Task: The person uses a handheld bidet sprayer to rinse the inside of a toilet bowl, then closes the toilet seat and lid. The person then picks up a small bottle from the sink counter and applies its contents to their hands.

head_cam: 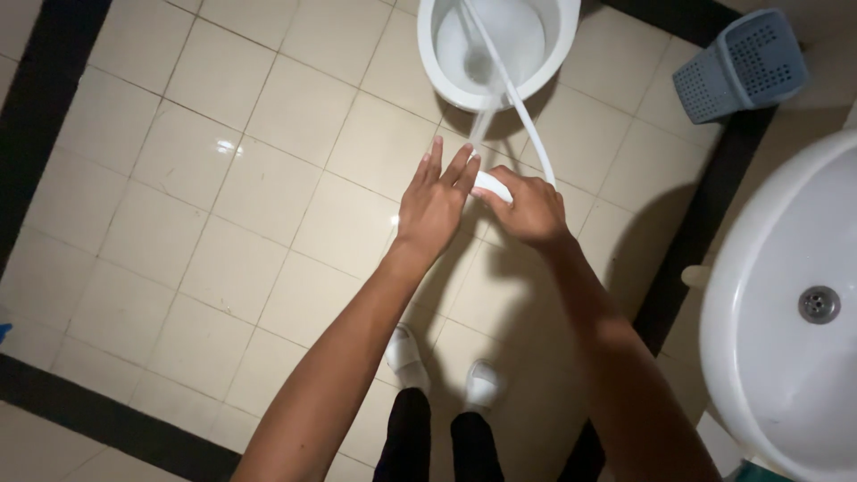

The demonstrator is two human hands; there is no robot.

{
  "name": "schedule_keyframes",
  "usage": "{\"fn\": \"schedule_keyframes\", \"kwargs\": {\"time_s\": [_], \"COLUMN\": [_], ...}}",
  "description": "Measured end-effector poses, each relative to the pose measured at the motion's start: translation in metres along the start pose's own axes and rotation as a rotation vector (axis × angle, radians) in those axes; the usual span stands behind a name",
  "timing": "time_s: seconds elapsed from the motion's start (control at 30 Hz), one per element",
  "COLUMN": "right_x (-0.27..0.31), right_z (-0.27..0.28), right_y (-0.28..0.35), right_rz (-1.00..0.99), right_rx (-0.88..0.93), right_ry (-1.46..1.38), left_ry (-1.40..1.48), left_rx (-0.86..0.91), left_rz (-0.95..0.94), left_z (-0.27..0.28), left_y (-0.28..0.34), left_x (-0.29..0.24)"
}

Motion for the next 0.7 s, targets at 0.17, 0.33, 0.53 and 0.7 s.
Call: {"fn": "schedule_keyframes", "kwargs": {"time_s": [0.17,0.33,0.53,0.7], "right_x": [-0.003,-0.005,-0.01,0.012], "right_z": [0.005,0.003,-0.017,-0.026], "right_y": [-0.002,-0.004,-0.001,0.003], "right_rz": [-0.024,-0.045,-0.085,-0.008], "right_rx": [-0.02,0.039,0.184,0.303], "right_ry": [0.019,0.062,0.116,0.106], "left_ry": [-0.019,-0.012,0.001,0.039], "left_rx": [0.031,0.099,0.2,0.196], "left_rz": [0.007,0.041,0.09,0.132], "left_z": [-0.006,-0.007,-0.015,-0.003], "left_y": [-0.009,-0.008,0.013,0.041], "left_x": [-0.003,-0.003,0.008,0.02]}}
Point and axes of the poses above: each hand's wrist, its own y-axis away from the middle knuckle, its own z-axis out of the back of the hand, x = y × z, the point moved 5 cm from there along -y, towards the middle knuckle, and after that the axes turned 15 degrees about -x, right-handed, at the moved point
